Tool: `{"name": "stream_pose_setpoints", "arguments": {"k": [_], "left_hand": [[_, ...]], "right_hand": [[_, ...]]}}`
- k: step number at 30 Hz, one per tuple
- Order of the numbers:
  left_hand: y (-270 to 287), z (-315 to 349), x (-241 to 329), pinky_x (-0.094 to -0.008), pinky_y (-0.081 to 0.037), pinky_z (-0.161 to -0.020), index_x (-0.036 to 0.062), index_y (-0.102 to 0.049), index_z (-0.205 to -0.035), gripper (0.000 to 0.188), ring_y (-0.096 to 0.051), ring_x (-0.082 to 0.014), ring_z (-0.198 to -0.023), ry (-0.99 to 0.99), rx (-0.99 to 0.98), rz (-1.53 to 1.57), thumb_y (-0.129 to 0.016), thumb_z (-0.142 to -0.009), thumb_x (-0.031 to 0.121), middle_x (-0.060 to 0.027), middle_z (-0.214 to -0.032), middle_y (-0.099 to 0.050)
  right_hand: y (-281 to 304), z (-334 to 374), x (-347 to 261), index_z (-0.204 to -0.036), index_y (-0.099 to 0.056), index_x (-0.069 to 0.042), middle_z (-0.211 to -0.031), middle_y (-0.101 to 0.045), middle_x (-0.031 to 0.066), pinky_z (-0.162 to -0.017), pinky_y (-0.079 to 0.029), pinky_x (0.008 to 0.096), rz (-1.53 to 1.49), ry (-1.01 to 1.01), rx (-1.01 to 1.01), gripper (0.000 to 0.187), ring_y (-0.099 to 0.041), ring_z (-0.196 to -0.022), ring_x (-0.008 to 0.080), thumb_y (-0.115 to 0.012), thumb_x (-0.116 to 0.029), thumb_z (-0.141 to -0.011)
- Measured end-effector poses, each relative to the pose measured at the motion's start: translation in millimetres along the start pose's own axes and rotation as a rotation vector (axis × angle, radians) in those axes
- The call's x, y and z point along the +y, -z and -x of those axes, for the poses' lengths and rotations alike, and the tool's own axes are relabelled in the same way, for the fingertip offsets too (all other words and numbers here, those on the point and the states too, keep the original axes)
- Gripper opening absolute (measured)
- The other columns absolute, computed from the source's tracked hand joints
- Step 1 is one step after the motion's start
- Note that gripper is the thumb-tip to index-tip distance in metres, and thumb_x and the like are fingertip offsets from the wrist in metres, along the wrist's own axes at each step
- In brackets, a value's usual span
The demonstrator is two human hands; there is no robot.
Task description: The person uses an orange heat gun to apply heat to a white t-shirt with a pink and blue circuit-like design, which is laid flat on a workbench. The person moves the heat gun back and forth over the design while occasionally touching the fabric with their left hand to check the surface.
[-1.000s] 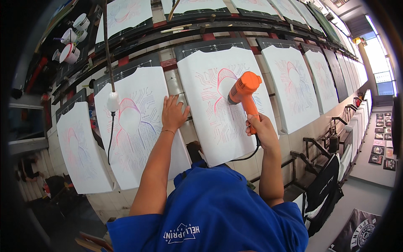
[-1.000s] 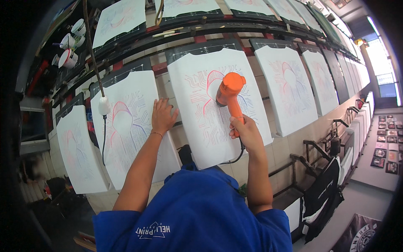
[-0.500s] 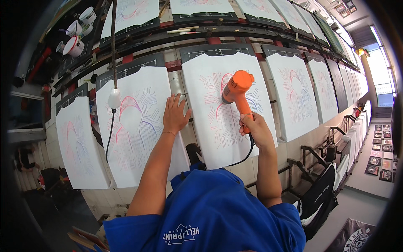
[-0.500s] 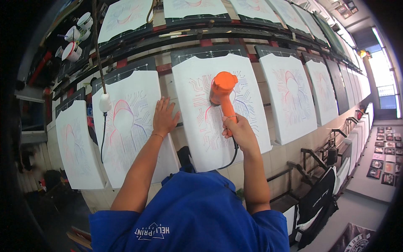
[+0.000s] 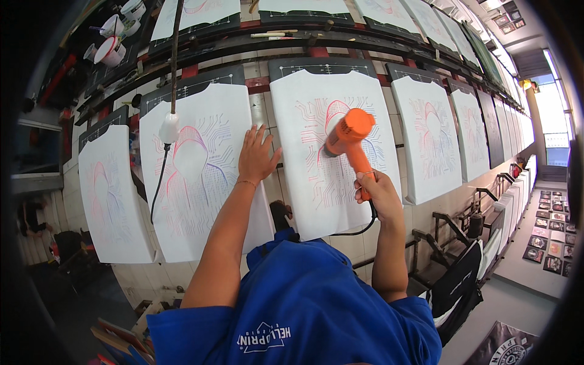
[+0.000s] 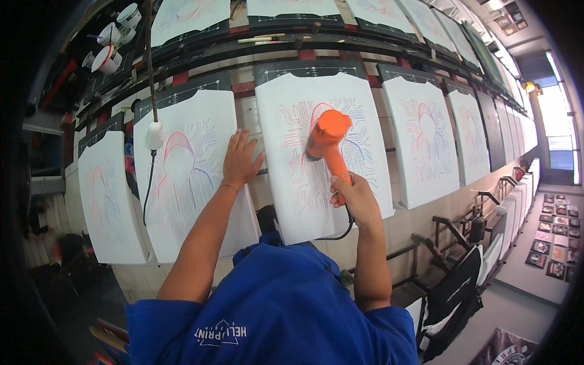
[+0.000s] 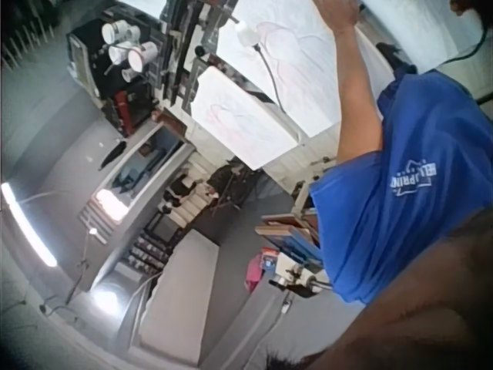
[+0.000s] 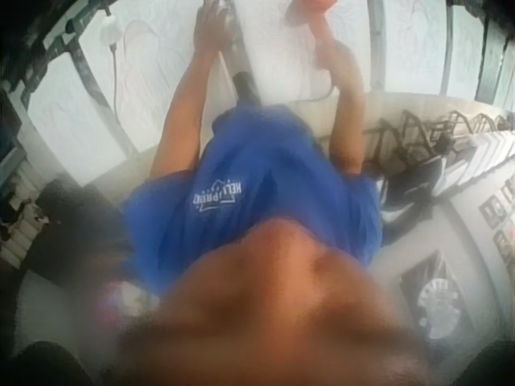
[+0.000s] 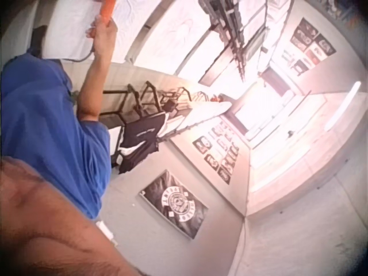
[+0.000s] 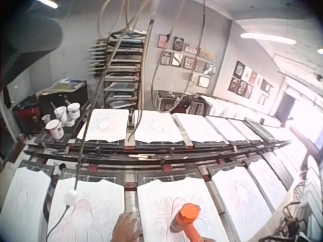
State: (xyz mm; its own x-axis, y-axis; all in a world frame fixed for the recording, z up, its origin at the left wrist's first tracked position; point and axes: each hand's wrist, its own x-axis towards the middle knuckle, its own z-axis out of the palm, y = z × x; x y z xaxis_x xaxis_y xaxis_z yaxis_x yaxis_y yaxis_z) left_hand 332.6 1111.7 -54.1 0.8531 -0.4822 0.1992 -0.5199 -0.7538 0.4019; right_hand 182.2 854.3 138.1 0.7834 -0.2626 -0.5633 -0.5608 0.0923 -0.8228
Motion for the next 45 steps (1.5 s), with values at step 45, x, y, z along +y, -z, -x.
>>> {"name": "stream_pose_setpoints", "arguments": {"k": [45], "left_hand": [[-1.3,-1.4,-1.1,-0.0471,-0.018,-0.121,0.0014,-0.061,-0.122,0.051,-0.029,-0.0374,-0.143,0.024,-0.069,-0.009,-0.050,-0.095,0.043,-0.0198,-0.148,-0.043]], "right_hand": [[-1.6,58.3,33.1,-0.108,-0.055,0.003,-0.080,-0.059,0.0051,-0.056,-0.049,0.0253,-0.041,-0.094,-0.055,0.032,-0.060,-0.061,0.0114,-0.063,-0.025,-0.095]]}}
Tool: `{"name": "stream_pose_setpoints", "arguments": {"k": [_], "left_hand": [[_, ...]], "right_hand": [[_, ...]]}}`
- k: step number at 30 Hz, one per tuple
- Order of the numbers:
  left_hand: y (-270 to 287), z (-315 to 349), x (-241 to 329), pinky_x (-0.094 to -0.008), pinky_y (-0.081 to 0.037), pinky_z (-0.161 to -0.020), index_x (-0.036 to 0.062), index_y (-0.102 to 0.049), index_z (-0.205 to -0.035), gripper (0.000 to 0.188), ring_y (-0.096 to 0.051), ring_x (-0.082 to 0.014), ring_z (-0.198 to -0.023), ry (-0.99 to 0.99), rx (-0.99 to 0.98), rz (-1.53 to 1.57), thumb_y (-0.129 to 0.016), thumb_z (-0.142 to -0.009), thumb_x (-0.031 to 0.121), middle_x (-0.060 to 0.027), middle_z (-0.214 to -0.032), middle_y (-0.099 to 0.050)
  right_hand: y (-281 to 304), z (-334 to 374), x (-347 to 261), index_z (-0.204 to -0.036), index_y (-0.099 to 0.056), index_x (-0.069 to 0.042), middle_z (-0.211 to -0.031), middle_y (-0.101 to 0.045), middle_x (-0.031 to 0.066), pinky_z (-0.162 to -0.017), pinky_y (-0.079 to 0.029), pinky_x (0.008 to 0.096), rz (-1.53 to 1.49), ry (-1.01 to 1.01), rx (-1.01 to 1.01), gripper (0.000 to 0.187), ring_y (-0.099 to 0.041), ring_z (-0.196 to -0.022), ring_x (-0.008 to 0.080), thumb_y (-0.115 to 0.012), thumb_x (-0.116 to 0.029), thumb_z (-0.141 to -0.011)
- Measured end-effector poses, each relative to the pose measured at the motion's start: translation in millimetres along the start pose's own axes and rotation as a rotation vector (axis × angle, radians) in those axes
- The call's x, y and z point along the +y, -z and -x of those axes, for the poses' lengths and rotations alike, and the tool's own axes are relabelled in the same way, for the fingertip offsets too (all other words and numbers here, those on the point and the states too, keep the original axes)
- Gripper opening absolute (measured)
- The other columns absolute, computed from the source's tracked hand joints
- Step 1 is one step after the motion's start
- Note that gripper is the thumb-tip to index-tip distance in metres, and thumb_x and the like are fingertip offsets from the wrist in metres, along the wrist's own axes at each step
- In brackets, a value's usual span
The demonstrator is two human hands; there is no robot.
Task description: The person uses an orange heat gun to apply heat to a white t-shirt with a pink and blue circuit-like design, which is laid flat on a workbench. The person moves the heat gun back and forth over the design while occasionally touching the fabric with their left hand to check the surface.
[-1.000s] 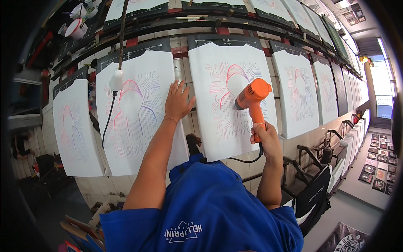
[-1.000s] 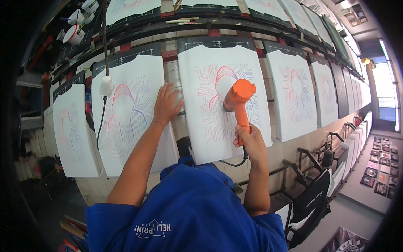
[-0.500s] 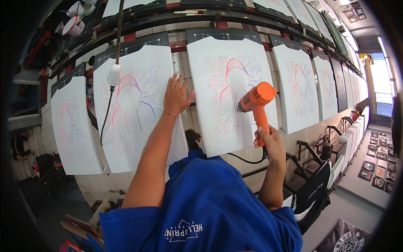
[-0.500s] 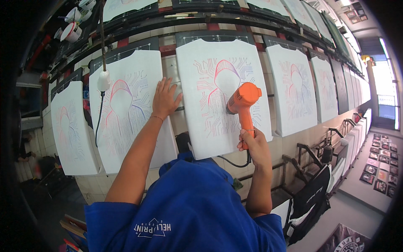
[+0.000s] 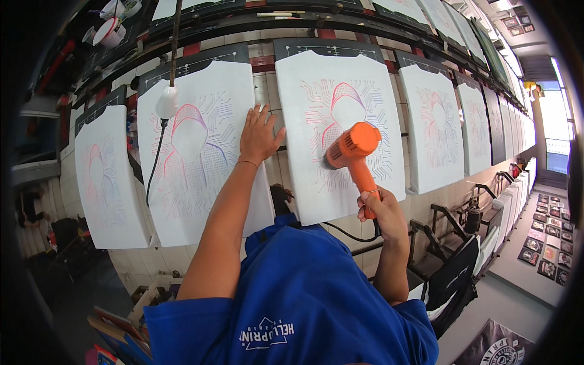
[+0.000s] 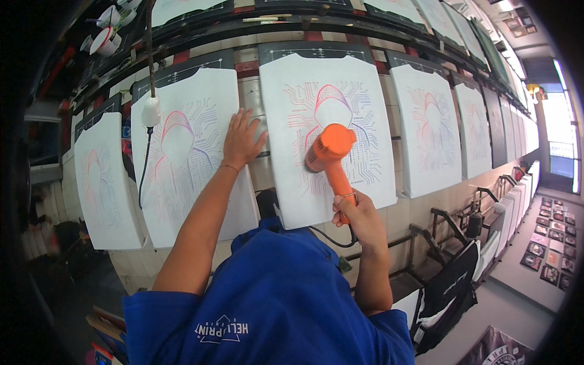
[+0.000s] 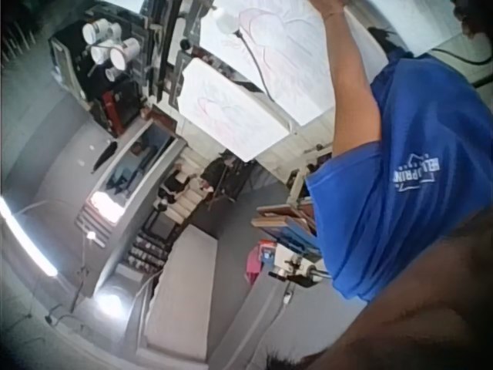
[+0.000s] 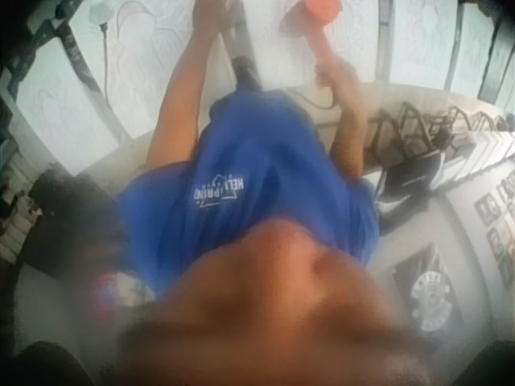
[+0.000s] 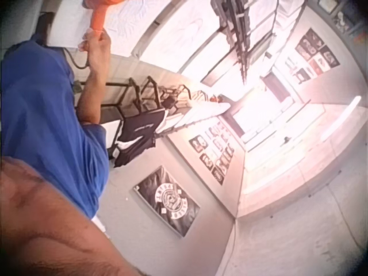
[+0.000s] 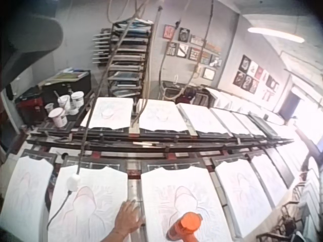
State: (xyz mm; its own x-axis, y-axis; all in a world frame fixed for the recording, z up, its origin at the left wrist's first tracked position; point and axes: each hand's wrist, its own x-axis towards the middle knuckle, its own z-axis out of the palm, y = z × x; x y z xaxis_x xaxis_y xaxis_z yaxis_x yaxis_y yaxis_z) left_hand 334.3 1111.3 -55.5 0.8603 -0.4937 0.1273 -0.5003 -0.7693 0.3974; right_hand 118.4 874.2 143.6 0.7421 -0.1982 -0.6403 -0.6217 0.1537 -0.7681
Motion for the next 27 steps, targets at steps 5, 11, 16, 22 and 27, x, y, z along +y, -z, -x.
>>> {"name": "stream_pose_setpoints", "arguments": {"k": [5,11,16,22,27], "left_hand": [[-1.6,0.2,-1.9,-0.0478,-0.019,-0.121,0.0020,-0.062,-0.120,0.048,-0.031,-0.0384,-0.142,-0.001,0.025,0.017,-0.053,-0.093,0.041,-0.0202,-0.146,-0.044],[-1.7,-0.1,-1.8,-0.0487,-0.020,-0.120,0.0020,-0.062,-0.119,0.046,-0.032,-0.0385,-0.142,-0.003,0.041,0.021,-0.056,-0.092,0.039,-0.0207,-0.145,-0.045],[-0.8,-0.6,-1.5,-0.0493,-0.021,-0.119,0.0025,-0.062,-0.119,0.045,-0.033,-0.0381,-0.141,-0.015,0.044,0.023,-0.057,-0.092,0.038,-0.0206,-0.144,-0.046],[-0.2,-0.3,-1.7,-0.0487,-0.021,-0.120,0.0032,-0.063,-0.119,0.044,-0.032,-0.0373,-0.142,-0.014,0.036,0.004,-0.057,-0.093,0.038,-0.0193,-0.145,-0.046],[0.3,-1.0,-0.4,-0.0474,-0.019,-0.120,0.0035,-0.062,-0.121,0.045,-0.030,-0.0362,-0.143,0.003,-0.005,0.001,-0.056,-0.093,0.038,-0.0182,-0.147,-0.044]], "right_hand": [[-20.5,-2.4,-6.0,-0.104,-0.057,0.003,-0.081,-0.059,0.0049,-0.057,-0.049,0.0247,-0.008,-0.009,-0.077,0.028,-0.060,-0.062,0.0108,-0.065,-0.022,-0.093],[-29.2,-12.8,-16.4,-0.106,-0.056,0.003,-0.082,-0.059,0.0042,-0.058,-0.048,0.0250,0.072,0.005,-0.112,0.029,-0.059,-0.063,0.0105,-0.063,-0.023,-0.094],[-33.2,-32.0,-27.5,-0.105,-0.057,0.003,-0.082,-0.060,0.0047,-0.059,-0.049,0.0249,0.115,0.024,-0.106,0.030,-0.059,-0.064,0.0106,-0.063,-0.024,-0.094],[-36.8,-58.7,-41.1,-0.106,-0.057,0.006,-0.081,-0.060,0.0052,-0.060,-0.049,0.0249,0.120,0.069,-0.083,0.037,-0.059,-0.064,0.0105,-0.065,-0.027,-0.092],[-33.9,-75.4,-45.1,-0.104,-0.056,0.007,-0.081,-0.059,0.0049,-0.059,-0.049,0.0248,0.103,0.122,-0.032,0.038,-0.059,-0.064,0.0105,-0.066,-0.028,-0.091]]}}
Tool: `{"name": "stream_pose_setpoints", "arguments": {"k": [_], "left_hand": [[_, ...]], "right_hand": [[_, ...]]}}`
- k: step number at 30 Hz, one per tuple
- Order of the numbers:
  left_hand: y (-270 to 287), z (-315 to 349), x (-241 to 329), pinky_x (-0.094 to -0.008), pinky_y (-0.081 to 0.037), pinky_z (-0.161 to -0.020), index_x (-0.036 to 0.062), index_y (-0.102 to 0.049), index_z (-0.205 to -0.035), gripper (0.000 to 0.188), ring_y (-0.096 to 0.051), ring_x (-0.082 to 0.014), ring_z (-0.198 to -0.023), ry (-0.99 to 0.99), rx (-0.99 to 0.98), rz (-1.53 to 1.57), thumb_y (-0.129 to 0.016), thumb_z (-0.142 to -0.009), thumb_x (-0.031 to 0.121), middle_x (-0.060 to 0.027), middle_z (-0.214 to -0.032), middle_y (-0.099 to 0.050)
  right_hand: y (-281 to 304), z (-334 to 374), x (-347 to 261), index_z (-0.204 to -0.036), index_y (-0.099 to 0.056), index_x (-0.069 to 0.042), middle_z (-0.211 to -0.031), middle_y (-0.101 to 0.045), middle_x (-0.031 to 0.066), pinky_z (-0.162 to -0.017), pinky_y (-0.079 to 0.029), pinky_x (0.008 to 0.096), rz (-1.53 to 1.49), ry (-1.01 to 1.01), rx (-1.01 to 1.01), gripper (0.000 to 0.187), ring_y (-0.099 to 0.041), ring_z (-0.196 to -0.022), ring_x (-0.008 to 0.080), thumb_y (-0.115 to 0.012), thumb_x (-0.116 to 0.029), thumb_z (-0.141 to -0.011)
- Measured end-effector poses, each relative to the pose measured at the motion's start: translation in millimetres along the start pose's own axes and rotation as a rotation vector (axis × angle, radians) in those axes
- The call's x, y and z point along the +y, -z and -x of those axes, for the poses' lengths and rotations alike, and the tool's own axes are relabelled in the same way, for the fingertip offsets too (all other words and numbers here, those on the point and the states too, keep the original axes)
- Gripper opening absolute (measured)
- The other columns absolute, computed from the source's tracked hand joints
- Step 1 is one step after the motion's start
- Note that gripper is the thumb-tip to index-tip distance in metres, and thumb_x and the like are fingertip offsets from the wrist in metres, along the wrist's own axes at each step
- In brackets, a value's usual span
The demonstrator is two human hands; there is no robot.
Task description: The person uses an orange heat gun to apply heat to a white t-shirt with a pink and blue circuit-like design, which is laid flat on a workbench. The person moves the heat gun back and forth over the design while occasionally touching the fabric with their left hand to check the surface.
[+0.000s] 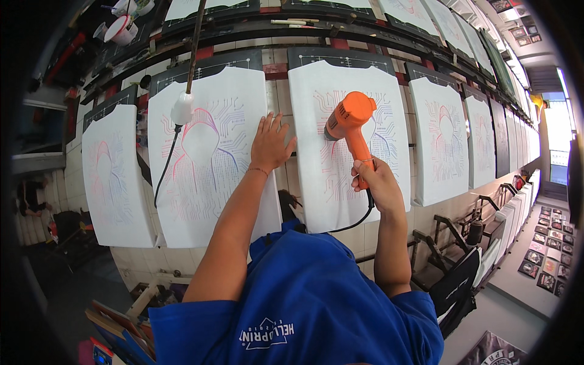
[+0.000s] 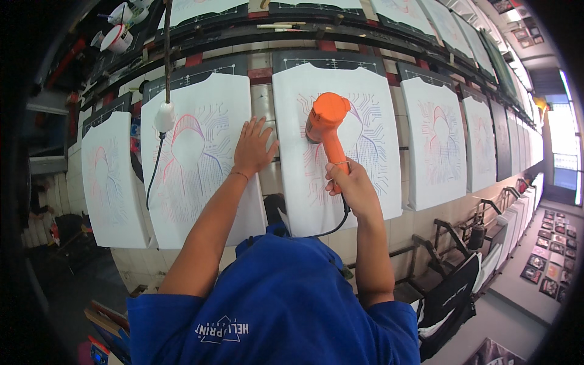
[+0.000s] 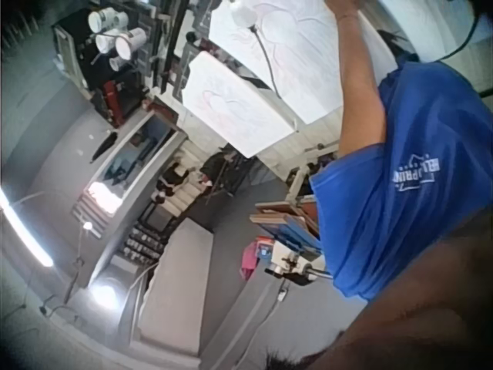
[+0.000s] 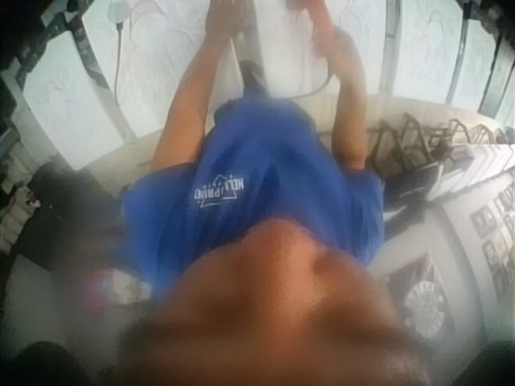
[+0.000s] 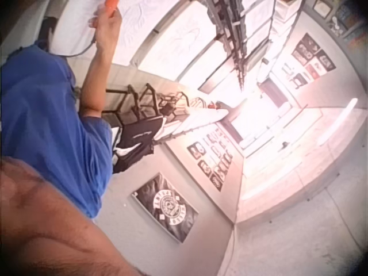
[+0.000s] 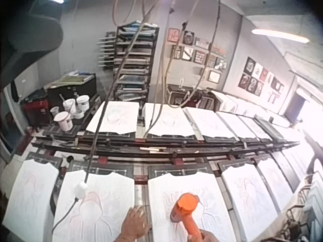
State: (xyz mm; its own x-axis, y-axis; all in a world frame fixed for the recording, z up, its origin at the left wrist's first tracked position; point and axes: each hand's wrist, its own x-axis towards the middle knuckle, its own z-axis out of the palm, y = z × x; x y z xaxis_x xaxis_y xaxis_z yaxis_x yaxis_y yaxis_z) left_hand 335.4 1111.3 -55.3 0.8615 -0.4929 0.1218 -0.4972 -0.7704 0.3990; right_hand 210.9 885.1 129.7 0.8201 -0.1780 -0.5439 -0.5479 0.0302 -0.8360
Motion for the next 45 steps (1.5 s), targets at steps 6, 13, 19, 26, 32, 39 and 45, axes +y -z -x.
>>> {"name": "stream_pose_setpoints", "arguments": {"k": [6,13,19,26,32,39,45], "left_hand": [[1.5,0.6,0.5,-0.0465,-0.018,-0.121,0.0039,-0.061,-0.126,0.048,-0.029,-0.0352,-0.144,0.007,-0.030,-0.030,-0.054,-0.094,0.039,-0.0166,-0.149,-0.042],[0.2,0.9,0.7,-0.0467,-0.018,-0.121,0.0030,-0.062,-0.124,0.048,-0.030,-0.0354,-0.143,0.003,-0.011,-0.030,-0.054,-0.094,0.040,-0.0169,-0.148,-0.043],[-2.4,1.5,0.0,-0.0471,-0.019,-0.121,0.0022,-0.062,-0.122,0.048,-0.033,-0.0365,-0.141,-0.023,0.019,-0.042,-0.052,-0.095,0.041,-0.0176,-0.146,-0.044],[-2.6,1.6,0.4,-0.0472,-0.019,-0.121,0.0022,-0.062,-0.121,0.048,-0.033,-0.0371,-0.141,-0.029,0.025,-0.033,-0.053,-0.094,0.041,-0.0184,-0.145,-0.046],[-5.2,3.6,-2.4,-0.0483,-0.020,-0.120,0.0015,-0.063,-0.120,0.047,-0.035,-0.0383,-0.140,-0.054,0.066,-0.022,-0.053,-0.093,0.039,-0.0198,-0.144,-0.047],[-5.7,2.4,-1.7,-0.0482,-0.020,-0.120,0.0010,-0.063,-0.119,0.047,-0.034,-0.0382,-0.140,-0.056,0.064,-0.038,-0.053,-0.093,0.039,-0.0201,-0.144,-0.047],[-5.3,3.7,-0.6,-0.0485,-0.021,-0.119,0.0015,-0.064,-0.119,0.046,-0.035,-0.0381,-0.140,-0.045,0.082,-0.031,-0.054,-0.093,0.039,-0.0205,-0.142,-0.049]], "right_hand": [[4.3,0.9,-0.8,-0.101,-0.057,0.004,-0.081,-0.059,0.0046,-0.059,-0.049,0.0248,-0.031,-0.019,-0.031,0.037,-0.059,-0.064,0.0105,-0.066,-0.030,-0.092],[7.3,18.5,-1.0,-0.101,-0.057,0.004,-0.081,-0.060,0.0049,-0.058,-0.049,0.0252,0.018,-0.043,-0.012,0.036,-0.059,-0.063,0.0110,-0.066,-0.030,-0.091],[27.5,12.2,5.3,-0.100,-0.056,0.002,-0.079,-0.060,0.0045,-0.055,-0.050,0.0237,0.013,0.007,0.078,0.032,-0.060,-0.060,0.0101,-0.065,-0.028,-0.094],[29.0,15.7,11.8,-0.096,-0.055,0.000,-0.077,-0.059,0.0040,-0.055,-0.049,0.0244,-0.005,0.003,0.064,0.031,-0.059,-0.059,0.0106,-0.064,-0.029,-0.094],[19.5,65.6,16.4,-0.098,-0.058,0.001,-0.080,-0.059,0.0029,-0.057,-0.049,0.0246,-0.033,-0.150,-0.102,0.029,-0.060,-0.061,0.0106,-0.066,-0.026,-0.091],[11.4,76.2,30.3,-0.100,-0.057,0.001,-0.079,-0.058,0.0023,-0.057,-0.049,0.0242,-0.053,-0.119,-0.048,0.026,-0.059,-0.061,0.0095,-0.065,-0.023,-0.093],[15.2,92.8,44.0,-0.103,-0.056,0.002,-0.079,-0.058,0.0034,-0.057,-0.048,0.0251,-0.041,-0.128,-0.059,0.027,-0.058,-0.061,0.0105,-0.062,-0.022,-0.094]]}}
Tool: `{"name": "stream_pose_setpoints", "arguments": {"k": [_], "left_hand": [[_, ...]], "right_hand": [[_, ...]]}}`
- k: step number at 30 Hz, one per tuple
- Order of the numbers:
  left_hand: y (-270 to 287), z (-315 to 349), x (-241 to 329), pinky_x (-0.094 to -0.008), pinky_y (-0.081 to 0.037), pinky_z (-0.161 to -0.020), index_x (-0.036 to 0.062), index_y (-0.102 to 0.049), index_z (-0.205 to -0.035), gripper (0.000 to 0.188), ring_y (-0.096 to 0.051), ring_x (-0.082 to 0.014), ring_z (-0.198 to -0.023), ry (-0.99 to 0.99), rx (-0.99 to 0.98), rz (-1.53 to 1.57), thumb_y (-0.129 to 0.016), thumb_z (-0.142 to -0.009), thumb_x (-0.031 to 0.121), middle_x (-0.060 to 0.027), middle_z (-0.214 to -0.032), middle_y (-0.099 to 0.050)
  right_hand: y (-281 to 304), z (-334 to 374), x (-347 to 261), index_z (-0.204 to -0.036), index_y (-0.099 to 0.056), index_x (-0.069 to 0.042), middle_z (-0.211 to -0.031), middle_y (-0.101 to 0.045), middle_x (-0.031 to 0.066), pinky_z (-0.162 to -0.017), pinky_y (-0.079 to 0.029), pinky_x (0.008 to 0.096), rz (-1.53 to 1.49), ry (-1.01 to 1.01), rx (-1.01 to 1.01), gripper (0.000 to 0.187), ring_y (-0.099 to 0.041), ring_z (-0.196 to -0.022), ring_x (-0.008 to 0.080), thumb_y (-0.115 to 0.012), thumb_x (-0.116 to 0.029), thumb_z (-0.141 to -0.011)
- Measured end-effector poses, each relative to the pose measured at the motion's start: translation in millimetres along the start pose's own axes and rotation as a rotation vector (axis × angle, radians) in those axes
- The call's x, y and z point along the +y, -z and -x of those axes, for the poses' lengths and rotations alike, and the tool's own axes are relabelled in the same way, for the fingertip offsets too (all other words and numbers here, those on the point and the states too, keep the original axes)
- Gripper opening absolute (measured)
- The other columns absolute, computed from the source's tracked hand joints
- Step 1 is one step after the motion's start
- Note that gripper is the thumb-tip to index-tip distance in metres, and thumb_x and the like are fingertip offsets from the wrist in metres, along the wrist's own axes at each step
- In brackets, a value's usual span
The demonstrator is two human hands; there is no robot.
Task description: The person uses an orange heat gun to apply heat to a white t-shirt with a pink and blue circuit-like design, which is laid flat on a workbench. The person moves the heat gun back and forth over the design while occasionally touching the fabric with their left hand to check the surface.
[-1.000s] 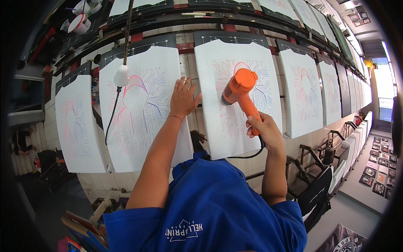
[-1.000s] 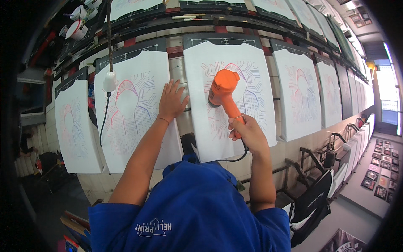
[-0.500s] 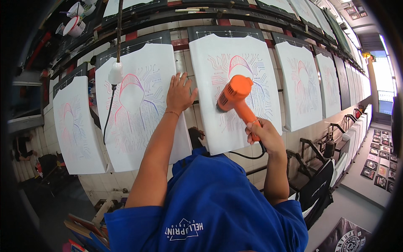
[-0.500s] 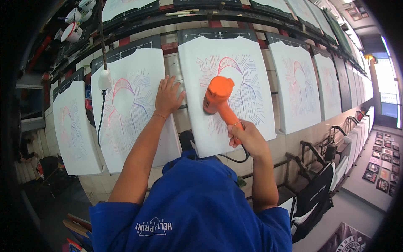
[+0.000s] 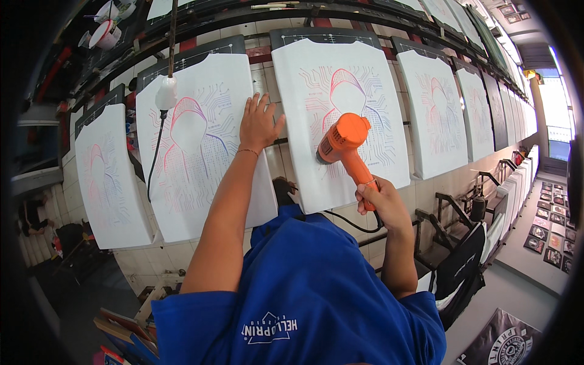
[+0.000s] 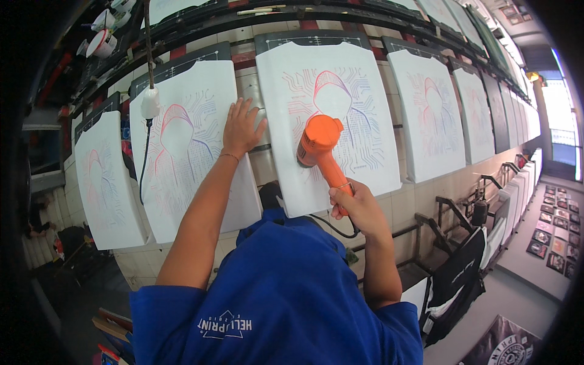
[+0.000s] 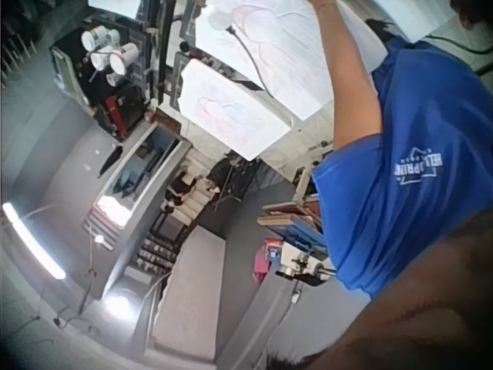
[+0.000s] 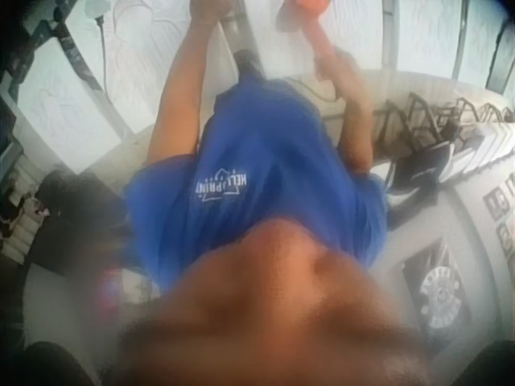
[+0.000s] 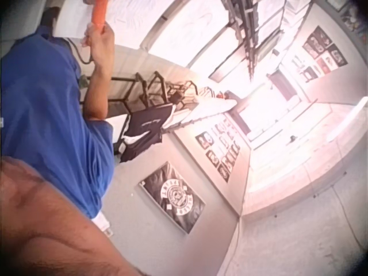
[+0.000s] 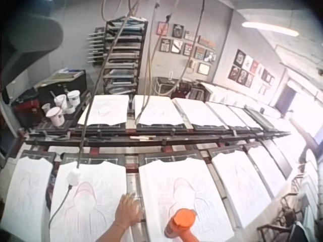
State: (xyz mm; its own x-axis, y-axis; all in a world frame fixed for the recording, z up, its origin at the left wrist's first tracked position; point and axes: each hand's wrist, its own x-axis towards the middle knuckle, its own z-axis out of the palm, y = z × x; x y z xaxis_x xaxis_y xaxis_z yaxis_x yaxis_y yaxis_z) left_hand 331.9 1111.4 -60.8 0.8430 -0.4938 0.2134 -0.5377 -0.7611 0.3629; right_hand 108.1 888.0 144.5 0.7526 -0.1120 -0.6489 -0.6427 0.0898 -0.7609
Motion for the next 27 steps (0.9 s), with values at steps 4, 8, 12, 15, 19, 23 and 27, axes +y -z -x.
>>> {"name": "stream_pose_setpoints", "arguments": {"k": [4,8,12,15,19,23,27], "left_hand": [[-0.3,0.5,0.1,-0.0471,-0.019,-0.121,0.0013,-0.064,-0.119,0.048,-0.033,-0.0368,-0.142,0.002,-0.020,0.000,-0.052,-0.094,0.041,-0.0199,-0.144,-0.048],[-1.0,0.4,0.1,-0.0471,-0.019,-0.120,0.0011,-0.065,-0.118,0.048,-0.034,-0.0369,-0.141,-0.002,-0.012,-0.005,-0.052,-0.094,0.041,-0.0198,-0.143,-0.048],[-2.6,0.4,0.3,-0.0472,-0.020,-0.120,0.0012,-0.065,-0.117,0.048,-0.035,-0.0367,-0.140,-0.011,0.006,-0.016,-0.052,-0.094,0.041,-0.0196,-0.143,-0.049],[-3.6,0.6,-0.1,-0.0473,-0.020,-0.120,0.0015,-0.065,-0.116,0.048,-0.036,-0.0367,-0.139,-0.017,0.016,-0.017,-0.053,-0.094,0.042,-0.0195,-0.142,-0.049],[-5.1,1.4,-1.6,-0.0473,-0.021,-0.120,0.0017,-0.065,-0.115,0.047,-0.036,-0.0368,-0.139,-0.017,0.028,-0.013,-0.053,-0.094,0.042,-0.0192,-0.142,-0.049],[-4.8,1.8,-0.8,-0.0474,-0.021,-0.119,0.0016,-0.066,-0.115,0.046,-0.036,-0.0371,-0.139,-0.021,0.030,-0.021,-0.054,-0.094,0.041,-0.0191,-0.142,-0.049],[0.8,-0.4,3.8,-0.0472,-0.020,-0.120,0.0019,-0.065,-0.118,0.047,-0.034,-0.0363,-0.141,-0.003,-0.031,-0.024,-0.052,-0.095,0.040,-0.0184,-0.145,-0.047]], "right_hand": [[-6.5,18.1,2.6,-0.103,-0.056,0.003,-0.078,-0.058,0.0031,-0.058,-0.048,0.0248,-0.018,-0.032,-0.034,0.027,-0.059,-0.062,0.0101,-0.063,-0.021,-0.093],[-4.6,23.9,6.1,-0.104,-0.057,0.003,-0.078,-0.058,0.0030,-0.058,-0.049,0.0245,-0.036,-0.058,-0.067,0.028,-0.059,-0.062,0.0096,-0.064,-0.022,-0.093],[-5.8,7.6,8.5,-0.102,-0.056,0.001,-0.079,-0.058,0.0031,-0.058,-0.048,0.0247,-0.004,0.043,0.040,0.026,-0.058,-0.062,0.0100,-0.062,-0.023,-0.094],[-1.7,0.1,9.5,-0.101,-0.056,0.001,-0.079,-0.058,0.0030,-0.058,-0.048,0.0249,-0.051,0.067,0.085,0.027,-0.058,-0.062,0.0098,-0.061,-0.024,-0.094],[0.7,17.7,13.0,-0.103,-0.056,0.003,-0.079,-0.059,0.0033,-0.058,-0.050,0.0243,-0.065,-0.008,0.047,0.031,-0.060,-0.062,0.0097,-0.066,-0.024,-0.092],[2.8,42.6,19.0,-0.103,-0.056,0.004,-0.078,-0.058,0.0031,-0.057,-0.049,0.0247,-0.071,-0.093,-0.042,0.031,-0.060,-0.062,0.0098,-0.066,-0.023,-0.092],[6.3,38.9,22.4,-0.103,-0.055,0.003,-0.079,-0.058,0.0034,-0.056,-0.049,0.0243,-0.074,-0.031,0.017,0.031,-0.059,-0.061,0.0103,-0.064,-0.026,-0.094]]}}
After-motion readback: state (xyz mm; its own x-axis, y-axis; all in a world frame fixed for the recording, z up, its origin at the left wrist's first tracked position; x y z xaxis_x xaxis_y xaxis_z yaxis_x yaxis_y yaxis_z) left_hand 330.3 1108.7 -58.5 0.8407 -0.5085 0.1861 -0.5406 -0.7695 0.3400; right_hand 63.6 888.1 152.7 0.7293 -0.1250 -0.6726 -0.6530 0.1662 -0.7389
